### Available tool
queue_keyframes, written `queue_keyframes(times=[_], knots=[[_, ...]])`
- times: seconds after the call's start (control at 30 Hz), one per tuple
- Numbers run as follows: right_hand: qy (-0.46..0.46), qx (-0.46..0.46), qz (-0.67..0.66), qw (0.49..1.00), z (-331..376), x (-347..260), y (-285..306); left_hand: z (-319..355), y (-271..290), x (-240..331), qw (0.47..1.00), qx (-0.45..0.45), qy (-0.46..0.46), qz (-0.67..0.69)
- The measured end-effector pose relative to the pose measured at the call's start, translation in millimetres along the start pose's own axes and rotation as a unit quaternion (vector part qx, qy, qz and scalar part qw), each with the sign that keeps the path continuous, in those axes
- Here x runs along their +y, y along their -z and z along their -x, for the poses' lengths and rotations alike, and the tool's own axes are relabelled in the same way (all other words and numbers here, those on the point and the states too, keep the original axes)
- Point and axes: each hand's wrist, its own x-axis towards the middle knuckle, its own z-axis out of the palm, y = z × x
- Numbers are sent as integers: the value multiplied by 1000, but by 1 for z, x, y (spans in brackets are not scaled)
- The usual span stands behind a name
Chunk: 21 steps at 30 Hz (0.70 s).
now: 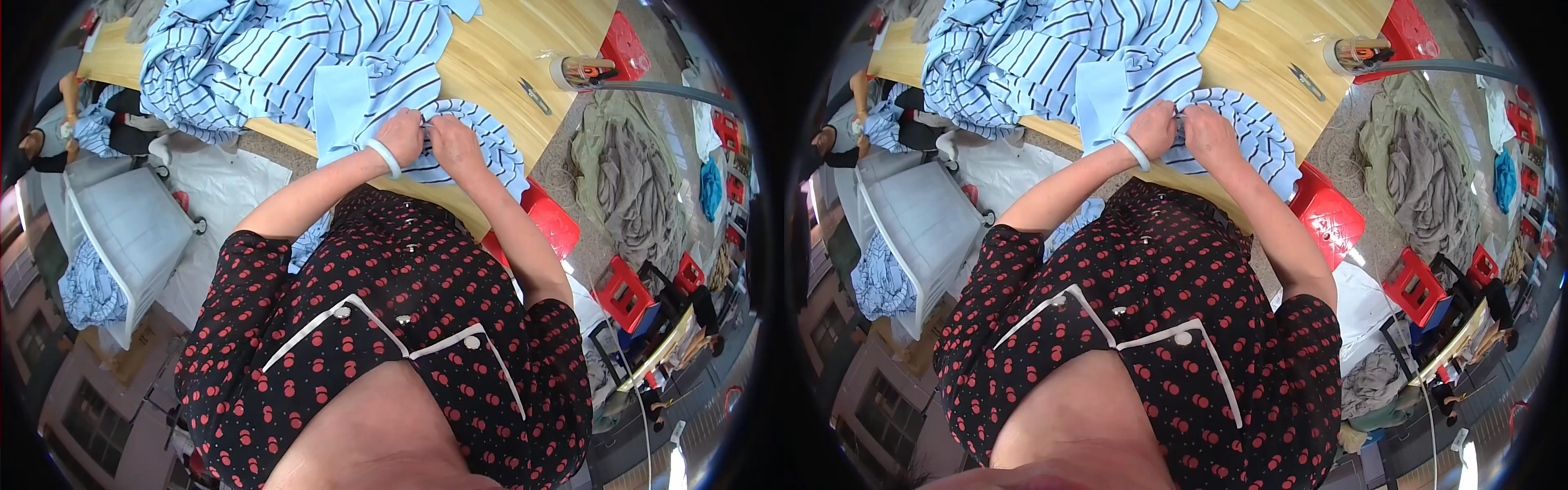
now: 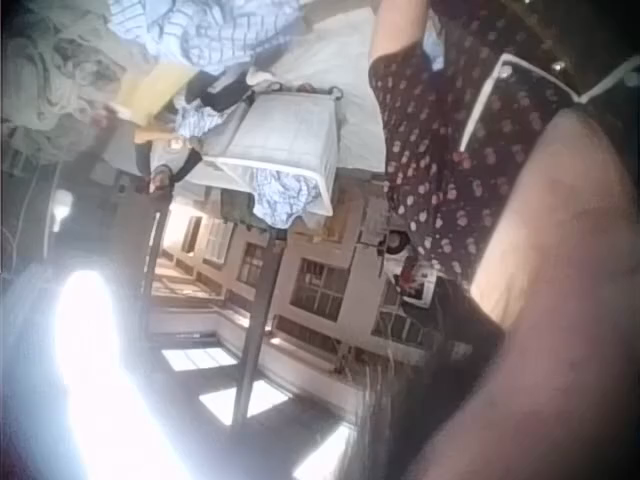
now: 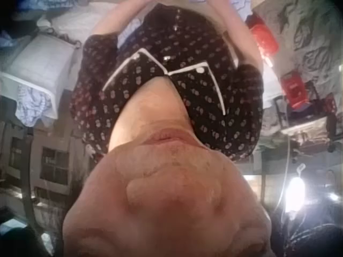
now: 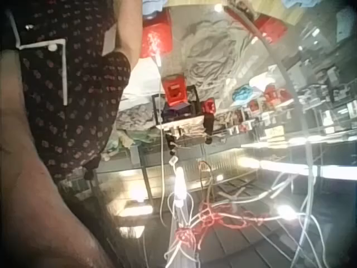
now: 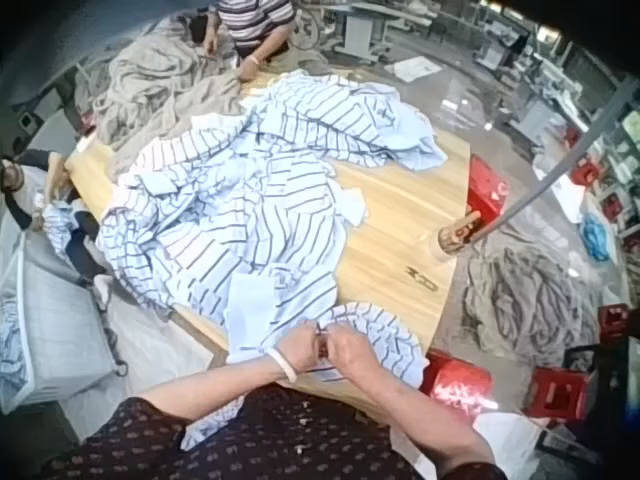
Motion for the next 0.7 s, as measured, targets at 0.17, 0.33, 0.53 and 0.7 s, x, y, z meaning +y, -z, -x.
queue_keyframes(times=[0.17,0.33,0.53,0.7], knots=[[39,48,-76,995,-5,-2,2,-3,5,-7,997,39,-49,35],[35,19,-114,993,-5,-2,8,1,13,-10,994,28,-87,60],[23,-7,-144,989,-9,-10,14,5,35,-10,987,-9,-137,81],[-39,-55,-224,972,-12,-25,24,2,62,-19,980,-115,-115,111]])
